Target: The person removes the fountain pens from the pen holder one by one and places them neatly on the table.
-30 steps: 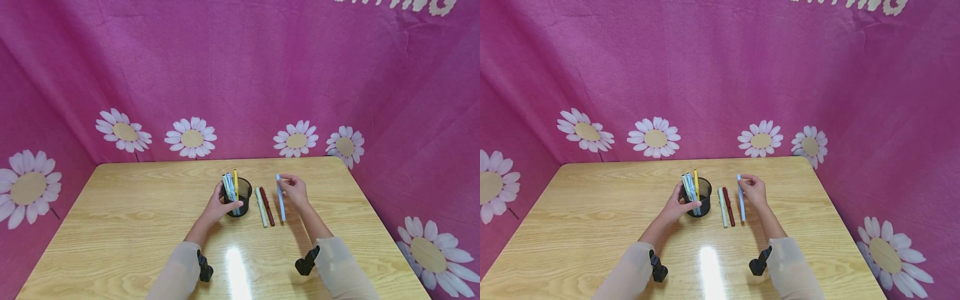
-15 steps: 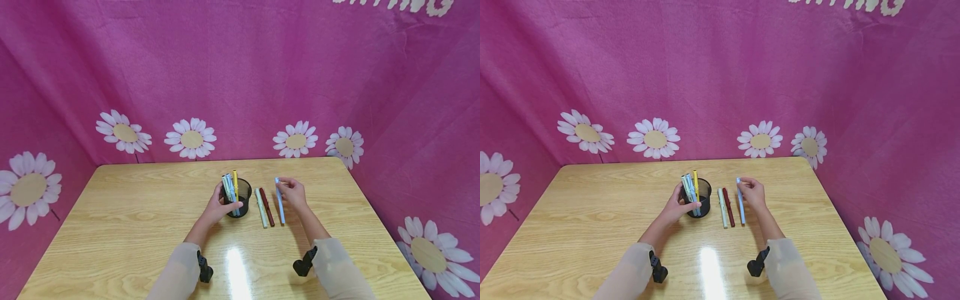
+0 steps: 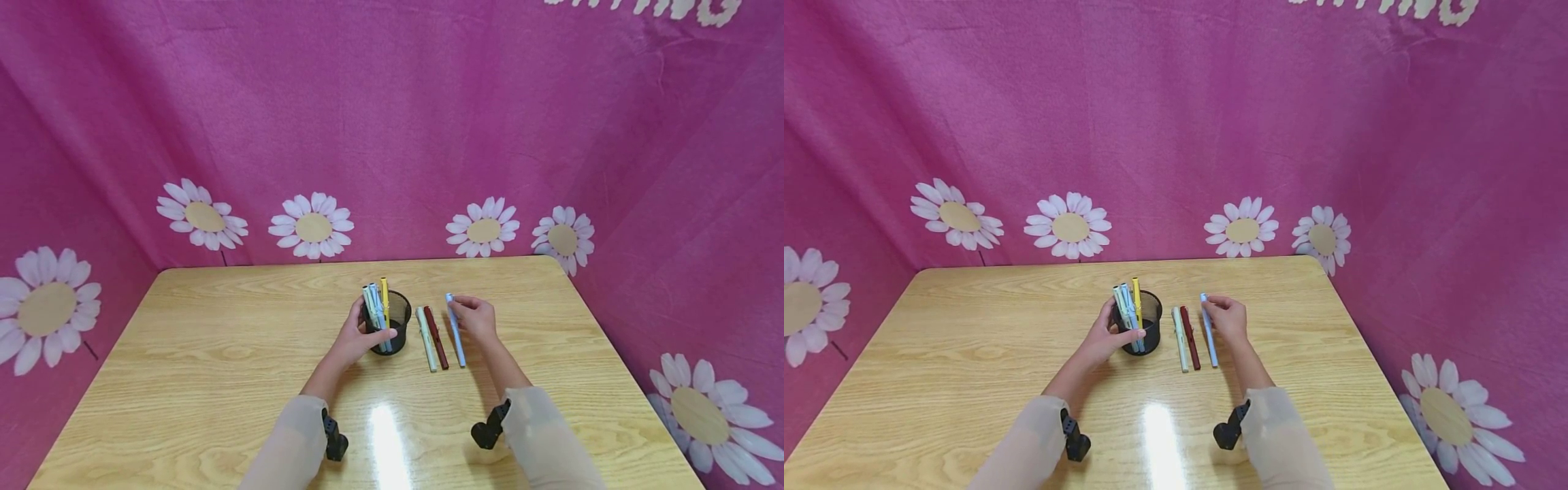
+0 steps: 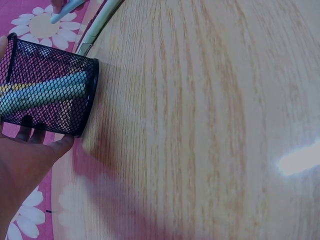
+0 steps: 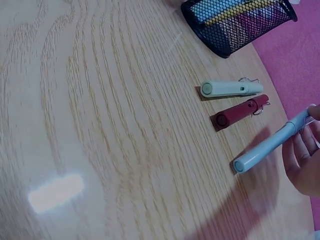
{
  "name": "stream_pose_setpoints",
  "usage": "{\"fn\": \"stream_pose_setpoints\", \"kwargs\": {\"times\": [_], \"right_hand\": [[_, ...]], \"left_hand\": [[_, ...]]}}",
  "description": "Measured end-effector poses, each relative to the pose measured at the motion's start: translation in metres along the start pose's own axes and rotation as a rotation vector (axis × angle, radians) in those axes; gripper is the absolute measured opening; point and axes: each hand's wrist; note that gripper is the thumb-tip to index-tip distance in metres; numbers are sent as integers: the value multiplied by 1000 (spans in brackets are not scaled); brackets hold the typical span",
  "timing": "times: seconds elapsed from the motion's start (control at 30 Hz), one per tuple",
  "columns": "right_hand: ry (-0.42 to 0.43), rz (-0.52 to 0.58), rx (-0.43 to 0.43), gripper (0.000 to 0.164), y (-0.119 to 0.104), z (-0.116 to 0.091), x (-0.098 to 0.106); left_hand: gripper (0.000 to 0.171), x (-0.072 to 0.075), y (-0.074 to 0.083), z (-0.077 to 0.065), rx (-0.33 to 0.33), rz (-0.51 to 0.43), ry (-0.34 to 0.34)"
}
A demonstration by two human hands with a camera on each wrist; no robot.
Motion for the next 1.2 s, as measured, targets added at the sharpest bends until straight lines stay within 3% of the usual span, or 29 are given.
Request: {"fn": "stream_pose_setpoints", "kwargs": {"times": [0.8, 1.2], "right_hand": [[65, -84, -18, 32, 9, 6, -11], [32, -107, 21, 28, 13, 4, -19]], "left_hand": [[95, 1, 0, 1, 1, -6, 1], [95, 0, 1, 0, -3, -6, -2]]}}
Point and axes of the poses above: each hand's wrist, its own z-axis towards the middle knuckle, its own x-axis out of the back of the hand, y = z × x, and after that the axes turned 10 degrees about -y, right-handed
